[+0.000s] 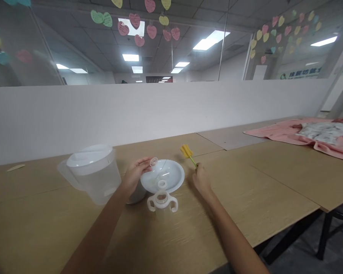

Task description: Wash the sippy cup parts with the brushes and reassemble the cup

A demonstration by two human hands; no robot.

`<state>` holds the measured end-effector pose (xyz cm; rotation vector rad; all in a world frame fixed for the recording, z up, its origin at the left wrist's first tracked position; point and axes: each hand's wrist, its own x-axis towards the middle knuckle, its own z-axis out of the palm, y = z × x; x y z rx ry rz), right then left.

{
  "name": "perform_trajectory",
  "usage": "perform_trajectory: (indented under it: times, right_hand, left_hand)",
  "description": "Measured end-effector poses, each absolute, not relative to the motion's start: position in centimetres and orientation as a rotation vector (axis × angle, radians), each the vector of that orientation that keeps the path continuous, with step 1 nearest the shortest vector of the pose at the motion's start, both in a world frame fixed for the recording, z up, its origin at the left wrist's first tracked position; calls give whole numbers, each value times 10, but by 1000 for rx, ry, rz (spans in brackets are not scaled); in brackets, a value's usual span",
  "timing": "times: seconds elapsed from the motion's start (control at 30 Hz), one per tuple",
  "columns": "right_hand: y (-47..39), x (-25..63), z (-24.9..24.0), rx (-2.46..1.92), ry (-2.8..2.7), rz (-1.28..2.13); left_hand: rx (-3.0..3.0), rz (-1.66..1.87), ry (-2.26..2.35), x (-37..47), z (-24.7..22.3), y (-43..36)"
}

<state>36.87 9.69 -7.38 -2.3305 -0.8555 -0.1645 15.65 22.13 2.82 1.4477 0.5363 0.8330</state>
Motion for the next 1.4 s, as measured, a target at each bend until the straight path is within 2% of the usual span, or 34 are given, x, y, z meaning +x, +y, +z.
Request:
perform_trajectory:
  times: [0.1, 0.3, 0.47, 0.63, 0.87, 1.13, 1.4]
  right_hand:
    - [96, 351, -66, -2054, -825, -346]
    - [96, 315, -66, -1648, -1124, -536]
    - [97, 310, -69, -1592, -1290, -624]
    - [100, 313, -68, -1731, -1184, -494]
    - [96, 315, -65, -1623, -1030, -356]
    - [98, 299, -73, -1524, -1178, -385]
    - [96, 305, -70, -1458, -1311, -574]
  left_hand:
    - [1594, 928, 550, 153, 34, 221]
    - [1961, 1097, 660, 152, 35, 215]
    - [2149, 1054, 718, 154, 32, 210]
    - [2159, 1128, 701, 158, 27, 214]
    - [1743, 992, 571, 160, 30, 210]
    - [1080, 690, 301, 155, 42, 202]
    - [820, 682, 330, 149, 64, 195]
